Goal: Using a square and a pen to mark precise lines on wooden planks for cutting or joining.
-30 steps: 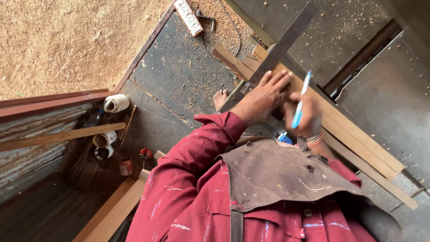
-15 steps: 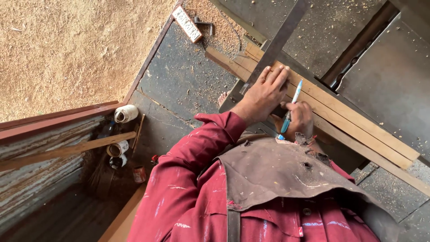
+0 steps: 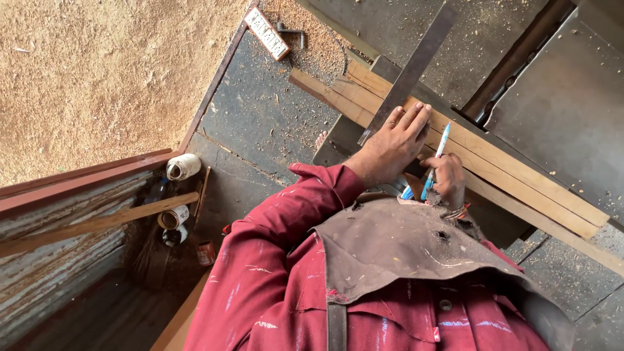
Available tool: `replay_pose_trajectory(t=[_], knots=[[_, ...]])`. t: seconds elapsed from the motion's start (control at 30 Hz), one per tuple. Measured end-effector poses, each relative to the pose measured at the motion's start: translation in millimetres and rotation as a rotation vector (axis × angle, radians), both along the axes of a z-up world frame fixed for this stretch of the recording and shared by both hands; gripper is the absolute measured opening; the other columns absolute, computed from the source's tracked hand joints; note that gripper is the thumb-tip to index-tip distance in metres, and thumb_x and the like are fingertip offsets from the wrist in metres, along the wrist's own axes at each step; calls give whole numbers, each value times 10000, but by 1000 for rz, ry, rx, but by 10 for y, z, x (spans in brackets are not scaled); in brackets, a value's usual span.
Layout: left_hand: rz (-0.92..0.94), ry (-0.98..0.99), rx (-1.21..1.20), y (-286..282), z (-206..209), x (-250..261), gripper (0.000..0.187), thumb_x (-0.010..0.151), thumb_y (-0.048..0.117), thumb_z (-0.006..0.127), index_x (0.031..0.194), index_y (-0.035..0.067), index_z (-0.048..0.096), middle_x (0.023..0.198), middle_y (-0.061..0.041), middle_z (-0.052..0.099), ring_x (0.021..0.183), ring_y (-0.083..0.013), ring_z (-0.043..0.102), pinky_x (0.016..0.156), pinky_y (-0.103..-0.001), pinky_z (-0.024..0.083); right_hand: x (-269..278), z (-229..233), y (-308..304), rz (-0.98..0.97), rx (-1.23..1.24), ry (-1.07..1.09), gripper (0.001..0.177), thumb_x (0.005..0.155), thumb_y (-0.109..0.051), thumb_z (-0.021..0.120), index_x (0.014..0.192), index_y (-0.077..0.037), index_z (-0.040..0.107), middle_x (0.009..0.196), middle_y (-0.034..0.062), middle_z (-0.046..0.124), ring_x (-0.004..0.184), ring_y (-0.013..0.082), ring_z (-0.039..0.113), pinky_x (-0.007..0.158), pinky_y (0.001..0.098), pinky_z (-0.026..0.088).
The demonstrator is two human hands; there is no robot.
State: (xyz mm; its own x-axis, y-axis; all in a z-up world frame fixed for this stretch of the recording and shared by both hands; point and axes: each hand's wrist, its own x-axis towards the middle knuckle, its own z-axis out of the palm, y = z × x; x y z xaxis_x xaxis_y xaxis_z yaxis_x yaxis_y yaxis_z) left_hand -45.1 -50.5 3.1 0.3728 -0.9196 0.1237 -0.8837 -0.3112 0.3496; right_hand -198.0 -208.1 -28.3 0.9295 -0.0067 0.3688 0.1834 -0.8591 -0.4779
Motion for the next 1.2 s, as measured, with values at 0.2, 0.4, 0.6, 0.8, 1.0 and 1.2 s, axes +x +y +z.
replay_pose_trajectory(t=[0.2, 0.4, 0.6, 0.8, 1.0, 1.2], knots=[[-9, 31, 2, 16, 26, 23, 704, 841, 257, 626, 1434, -100, 496, 1562, -266, 341, 1497, -386, 313, 1216, -568, 286, 89, 176, 93, -58, 71, 5, 482, 719, -250, 956, 1013, -52, 630, 897, 130, 602, 890, 359, 604, 787, 457, 496], [-35, 89, 62, 42, 183, 69, 782, 803, 301, 662, 1439, -108, 465, 1562, -272, 311, 1496, -389, 288, 1211, -590, 265, 106, 205, 123, -76, 118, 33, 470, 726, -291, 963, 984, -85, 629, 882, 86, 615, 867, 314, 597, 779, 439, 485], [-23, 67, 34, 55, 121, 59, 780, 807, 271, 670, 1457, -105, 462, 1579, -266, 297, 1510, -381, 272, 1221, -591, 258, 6, 5, 30, -119, 140, 112, 463, 715, -320, 979, 950, -97, 648, 871, 80, 609, 838, 288, 595, 725, 418, 478], [-41, 76, 38, 55, 128, 56, 741, 815, 246, 657, 1449, -91, 474, 1583, -267, 296, 1513, -384, 268, 1232, -581, 256, 15, 51, 48, -99, 122, 61, 492, 727, -318, 970, 978, -78, 621, 919, 103, 602, 900, 312, 596, 777, 427, 487], [-49, 116, 90, 58, 194, 76, 873, 770, 385, 734, 1442, -102, 464, 1578, -269, 294, 1511, -386, 258, 1227, -574, 249, -35, -42, 12, -135, 124, 100, 496, 700, -317, 991, 956, -78, 639, 858, 83, 570, 843, 282, 580, 708, 408, 467], [-42, 113, 62, 59, 222, 92, 922, 747, 421, 765, 1446, -99, 463, 1576, -263, 297, 1512, -382, 257, 1232, -575, 248, 3, 26, 38, -139, 153, 92, 490, 714, -327, 979, 966, -90, 633, 896, 90, 593, 872, 272, 589, 714, 393, 476]])
